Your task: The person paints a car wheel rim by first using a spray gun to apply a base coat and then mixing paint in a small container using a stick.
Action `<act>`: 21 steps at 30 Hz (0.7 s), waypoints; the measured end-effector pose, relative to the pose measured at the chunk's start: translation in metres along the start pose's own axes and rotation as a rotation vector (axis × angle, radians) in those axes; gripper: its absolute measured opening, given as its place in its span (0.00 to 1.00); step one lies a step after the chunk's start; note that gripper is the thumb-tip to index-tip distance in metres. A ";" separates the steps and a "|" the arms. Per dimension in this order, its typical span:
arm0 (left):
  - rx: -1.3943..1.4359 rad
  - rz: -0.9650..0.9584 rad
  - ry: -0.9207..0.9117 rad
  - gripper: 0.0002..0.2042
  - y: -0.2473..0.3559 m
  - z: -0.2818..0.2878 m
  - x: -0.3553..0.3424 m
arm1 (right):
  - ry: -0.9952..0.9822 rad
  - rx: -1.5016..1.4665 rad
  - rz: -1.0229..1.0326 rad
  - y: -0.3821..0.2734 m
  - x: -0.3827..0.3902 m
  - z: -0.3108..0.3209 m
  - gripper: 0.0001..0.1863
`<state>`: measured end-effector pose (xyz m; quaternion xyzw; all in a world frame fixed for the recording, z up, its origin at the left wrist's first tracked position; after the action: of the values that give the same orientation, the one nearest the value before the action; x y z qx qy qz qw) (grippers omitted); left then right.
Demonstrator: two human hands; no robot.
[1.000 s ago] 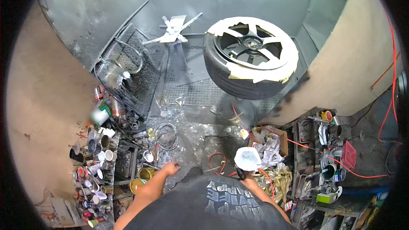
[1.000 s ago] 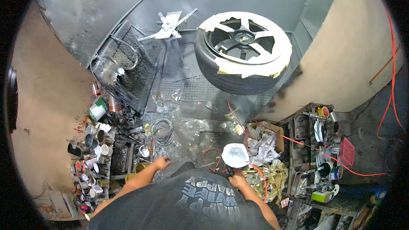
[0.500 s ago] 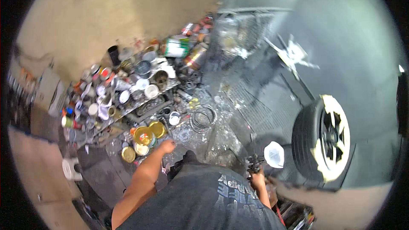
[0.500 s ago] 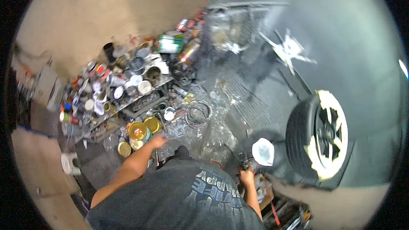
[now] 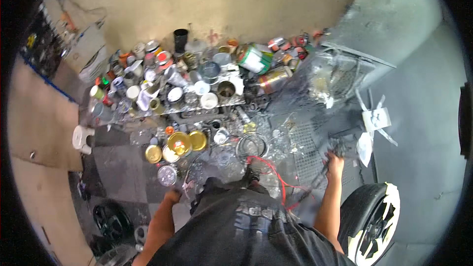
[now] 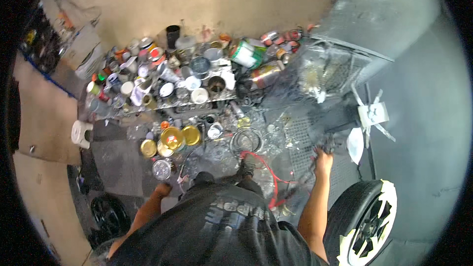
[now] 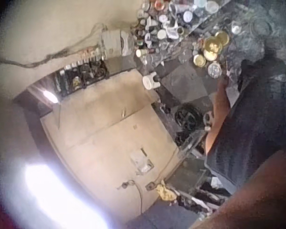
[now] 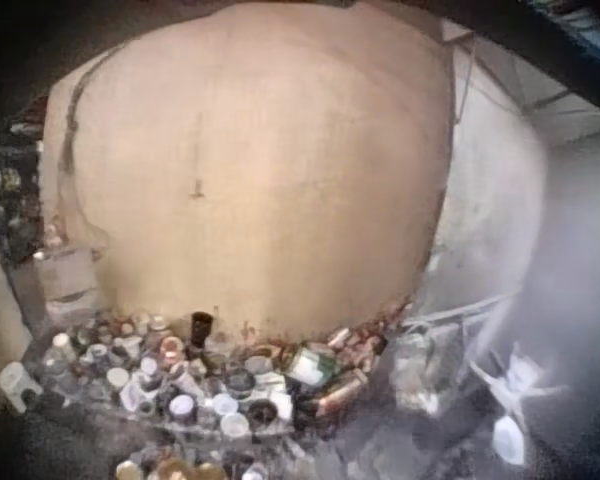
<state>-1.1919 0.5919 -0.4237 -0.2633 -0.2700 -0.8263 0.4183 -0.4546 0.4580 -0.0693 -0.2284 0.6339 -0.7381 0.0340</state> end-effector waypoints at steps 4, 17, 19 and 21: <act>0.309 0.079 0.062 0.13 0.041 -0.051 0.018 | -0.060 -0.026 0.057 -0.052 -0.116 -0.035 0.10; 1.399 0.426 0.460 0.20 0.221 0.117 -0.019 | -0.212 -0.569 -0.063 -0.157 -0.383 -0.238 0.14; 1.254 0.415 0.489 0.20 0.209 0.105 -0.012 | -0.196 -0.549 -0.083 -0.154 -0.396 -0.252 0.16; 1.038 0.515 0.482 0.20 0.205 0.097 -0.005 | -0.158 -0.498 -0.152 -0.144 -0.386 -0.256 0.20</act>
<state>-0.9981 0.5555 -0.3113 0.1114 -0.4621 -0.4963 0.7264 -0.1724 0.8530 -0.0695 -0.3335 0.7724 -0.5398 -0.0291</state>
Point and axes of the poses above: each hand's wrist, its own x-axis away from the middle knuckle, its own z-axis out of the back of the hand, y = z × x, the point moved 10 cm from there along -x, towards the middle knuckle, and after that the axes turned 1 degree about x, right-handed, at the moved point
